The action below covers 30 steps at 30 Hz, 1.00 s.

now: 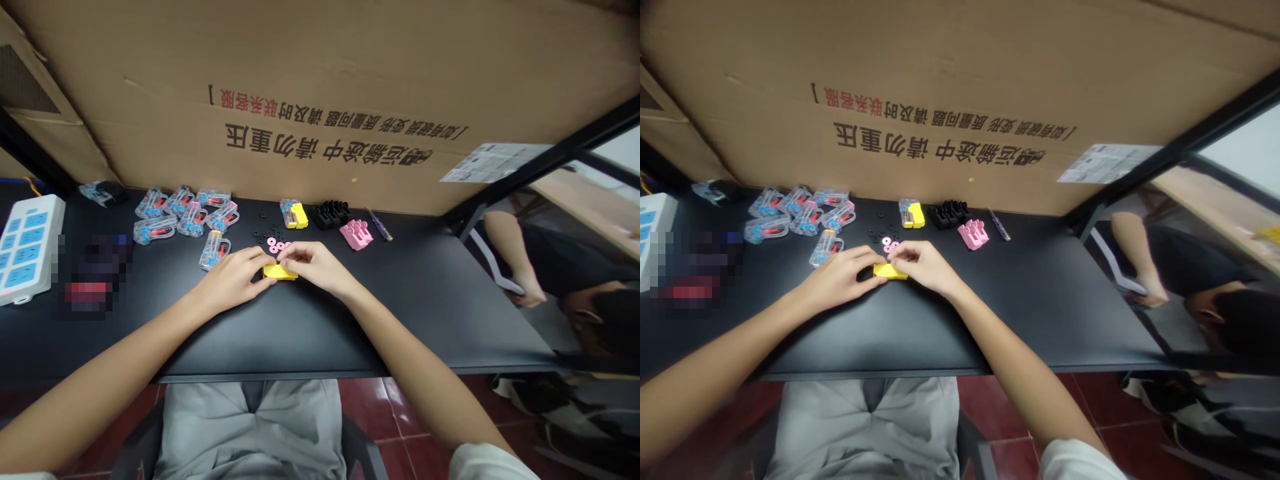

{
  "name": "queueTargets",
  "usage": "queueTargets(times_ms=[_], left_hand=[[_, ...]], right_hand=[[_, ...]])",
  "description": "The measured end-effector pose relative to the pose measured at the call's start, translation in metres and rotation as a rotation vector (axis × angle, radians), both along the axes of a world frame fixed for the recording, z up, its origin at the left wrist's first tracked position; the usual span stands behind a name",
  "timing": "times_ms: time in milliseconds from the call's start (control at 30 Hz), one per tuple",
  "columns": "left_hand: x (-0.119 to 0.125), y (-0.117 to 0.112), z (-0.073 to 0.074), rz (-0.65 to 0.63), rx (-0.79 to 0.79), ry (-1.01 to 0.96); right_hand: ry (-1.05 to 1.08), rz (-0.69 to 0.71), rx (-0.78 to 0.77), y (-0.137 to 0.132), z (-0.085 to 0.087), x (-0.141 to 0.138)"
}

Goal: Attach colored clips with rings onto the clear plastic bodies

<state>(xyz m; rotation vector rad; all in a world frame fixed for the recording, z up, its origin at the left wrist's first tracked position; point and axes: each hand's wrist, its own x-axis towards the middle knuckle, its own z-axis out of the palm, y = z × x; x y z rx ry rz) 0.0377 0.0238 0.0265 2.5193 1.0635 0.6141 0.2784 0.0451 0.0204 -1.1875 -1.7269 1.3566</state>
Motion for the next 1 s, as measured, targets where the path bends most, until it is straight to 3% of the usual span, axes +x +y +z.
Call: queueTargets(times_ms=[333,500,633,700,867,933,1000], left_hand=[[-0.001,0.001,0.000,-0.025,0.002,-0.023],[-0.002,0.000,0.002,-0.006,-0.054,-0.070],[-0.003,-0.002,0.015,0.012,-0.070,-0.062],[-0.009,0.001,0.027,0.110,-0.006,0.026],[-0.041,0.018,0.054,0.618,0.055,0.346],[-0.053,0.024,0.058,0.712,-0.046,0.449],[-0.060,0.027,0.058,0.706,-0.174,0.516]], right_hand=[[0.078,0.035,-0.088,0.003,0.001,0.007],[-0.017,-0.111,0.135,0.004,0.008,0.011],[-0.172,-0.160,0.227,-0.001,0.018,0.015],[-0.249,-0.146,0.234,-0.006,0.019,0.013],[-0.419,-0.111,0.282,-0.018,0.016,-0.007],[-0.511,-0.086,0.292,-0.022,0.016,-0.013],[-0.584,-0.058,0.298,-0.023,0.017,-0.015]])
